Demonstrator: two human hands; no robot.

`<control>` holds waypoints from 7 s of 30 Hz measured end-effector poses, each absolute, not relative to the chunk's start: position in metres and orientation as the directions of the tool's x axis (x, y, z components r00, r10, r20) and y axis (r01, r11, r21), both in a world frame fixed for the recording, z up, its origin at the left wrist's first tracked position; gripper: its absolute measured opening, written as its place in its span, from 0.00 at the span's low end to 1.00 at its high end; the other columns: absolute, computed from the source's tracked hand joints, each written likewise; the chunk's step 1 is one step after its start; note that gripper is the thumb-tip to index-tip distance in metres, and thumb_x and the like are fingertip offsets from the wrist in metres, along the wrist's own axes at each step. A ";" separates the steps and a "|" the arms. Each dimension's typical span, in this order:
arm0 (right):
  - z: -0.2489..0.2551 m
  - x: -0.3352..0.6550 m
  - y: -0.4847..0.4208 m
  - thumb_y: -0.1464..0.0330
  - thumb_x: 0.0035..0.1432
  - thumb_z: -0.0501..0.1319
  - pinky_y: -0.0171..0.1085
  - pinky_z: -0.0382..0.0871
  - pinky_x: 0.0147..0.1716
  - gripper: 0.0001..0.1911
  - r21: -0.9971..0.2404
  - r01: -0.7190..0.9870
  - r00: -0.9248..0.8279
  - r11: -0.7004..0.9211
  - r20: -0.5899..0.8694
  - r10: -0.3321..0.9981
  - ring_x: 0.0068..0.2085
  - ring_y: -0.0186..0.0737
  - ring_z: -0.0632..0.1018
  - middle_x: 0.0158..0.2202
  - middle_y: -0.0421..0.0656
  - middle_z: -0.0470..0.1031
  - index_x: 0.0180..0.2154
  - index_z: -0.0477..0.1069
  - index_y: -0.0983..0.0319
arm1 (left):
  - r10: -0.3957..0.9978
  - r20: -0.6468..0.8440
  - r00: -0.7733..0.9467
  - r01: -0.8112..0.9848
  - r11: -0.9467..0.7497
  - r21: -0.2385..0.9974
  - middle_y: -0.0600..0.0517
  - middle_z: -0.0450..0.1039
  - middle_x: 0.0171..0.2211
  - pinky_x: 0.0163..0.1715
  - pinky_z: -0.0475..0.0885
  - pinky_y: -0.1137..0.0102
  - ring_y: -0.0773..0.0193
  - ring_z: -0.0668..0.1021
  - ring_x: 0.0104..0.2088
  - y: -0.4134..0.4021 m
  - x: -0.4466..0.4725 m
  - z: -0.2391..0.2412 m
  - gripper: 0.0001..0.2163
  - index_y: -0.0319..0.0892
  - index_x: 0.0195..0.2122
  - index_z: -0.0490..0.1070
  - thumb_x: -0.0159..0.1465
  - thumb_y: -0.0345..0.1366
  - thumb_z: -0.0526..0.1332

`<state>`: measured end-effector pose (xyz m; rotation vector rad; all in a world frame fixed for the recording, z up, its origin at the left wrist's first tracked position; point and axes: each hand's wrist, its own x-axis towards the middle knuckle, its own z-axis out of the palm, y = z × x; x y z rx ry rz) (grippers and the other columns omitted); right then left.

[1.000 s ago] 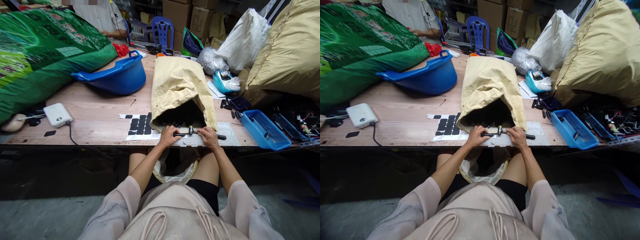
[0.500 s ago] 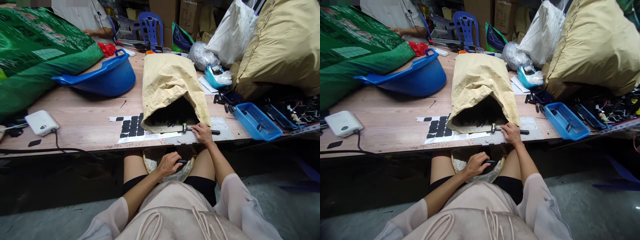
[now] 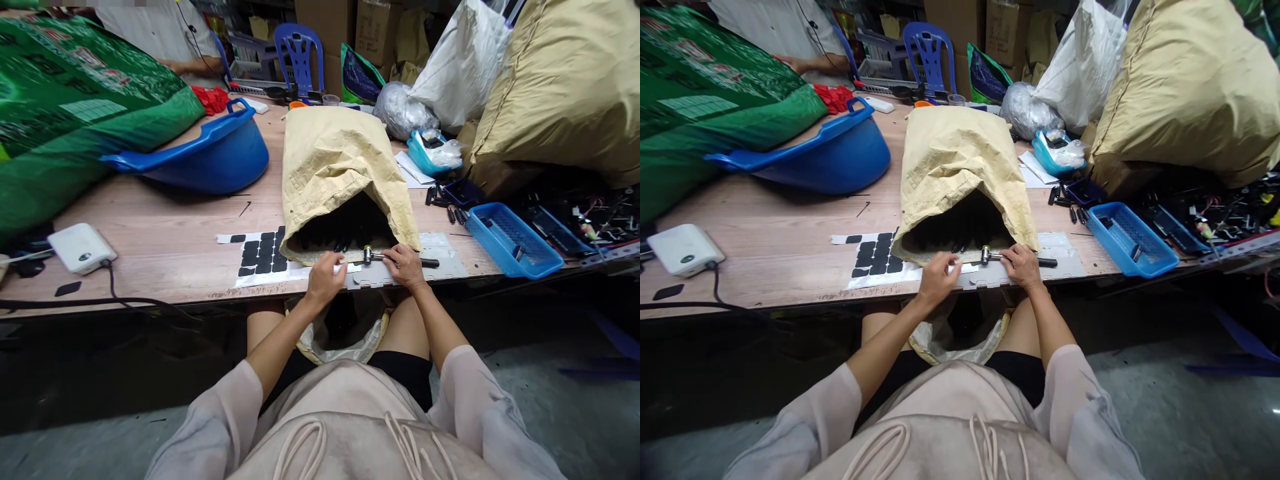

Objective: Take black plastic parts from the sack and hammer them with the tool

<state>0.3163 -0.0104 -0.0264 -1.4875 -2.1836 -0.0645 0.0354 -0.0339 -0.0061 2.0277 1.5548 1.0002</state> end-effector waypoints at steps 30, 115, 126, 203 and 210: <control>-0.026 0.315 -0.011 0.63 0.70 0.60 0.43 0.69 0.47 0.13 -0.254 0.879 -0.275 0.403 0.421 0.864 0.43 0.45 0.74 0.40 0.46 0.76 0.49 0.83 0.55 | 0.996 0.016 0.089 0.766 -0.079 0.638 0.51 0.78 0.37 0.41 0.74 0.65 0.55 0.80 0.41 -0.001 0.030 0.005 0.21 0.45 0.53 0.76 0.58 0.36 0.68; -0.026 0.335 -0.010 0.63 0.71 0.58 0.42 0.71 0.47 0.14 -0.226 0.880 -0.270 0.417 0.485 0.832 0.42 0.45 0.75 0.38 0.45 0.77 0.48 0.83 0.55 | 0.965 0.050 0.259 0.714 -0.226 0.663 0.53 0.79 0.40 0.56 0.65 0.57 0.53 0.73 0.48 0.004 0.026 -0.014 0.08 0.52 0.40 0.84 0.58 0.39 0.73; -0.026 0.330 -0.013 0.65 0.68 0.60 0.43 0.70 0.48 0.15 -0.238 0.909 -0.219 0.343 0.428 0.877 0.45 0.47 0.74 0.40 0.46 0.76 0.50 0.83 0.54 | 0.963 0.050 0.263 0.716 -0.230 0.659 0.52 0.79 0.42 0.57 0.65 0.56 0.52 0.73 0.49 0.002 0.022 -0.012 0.09 0.52 0.41 0.84 0.59 0.40 0.72; -0.026 0.327 -0.013 0.64 0.69 0.60 0.43 0.69 0.46 0.13 -0.221 0.911 -0.222 0.349 0.450 0.865 0.43 0.47 0.74 0.39 0.46 0.76 0.48 0.83 0.56 | 0.926 0.198 0.322 0.668 -0.370 0.645 0.52 0.76 0.35 0.45 0.70 0.62 0.56 0.75 0.40 -0.001 0.019 -0.020 0.06 0.46 0.37 0.80 0.60 0.38 0.72; -0.011 0.320 -0.020 0.62 0.73 0.55 0.43 0.70 0.45 0.15 -0.219 0.908 -0.223 0.358 0.470 0.854 0.43 0.47 0.75 0.39 0.46 0.77 0.45 0.81 0.57 | 0.941 0.143 0.307 0.655 -0.318 0.685 0.52 0.77 0.36 0.45 0.70 0.62 0.56 0.76 0.40 0.002 0.020 -0.018 0.08 0.47 0.38 0.82 0.57 0.37 0.74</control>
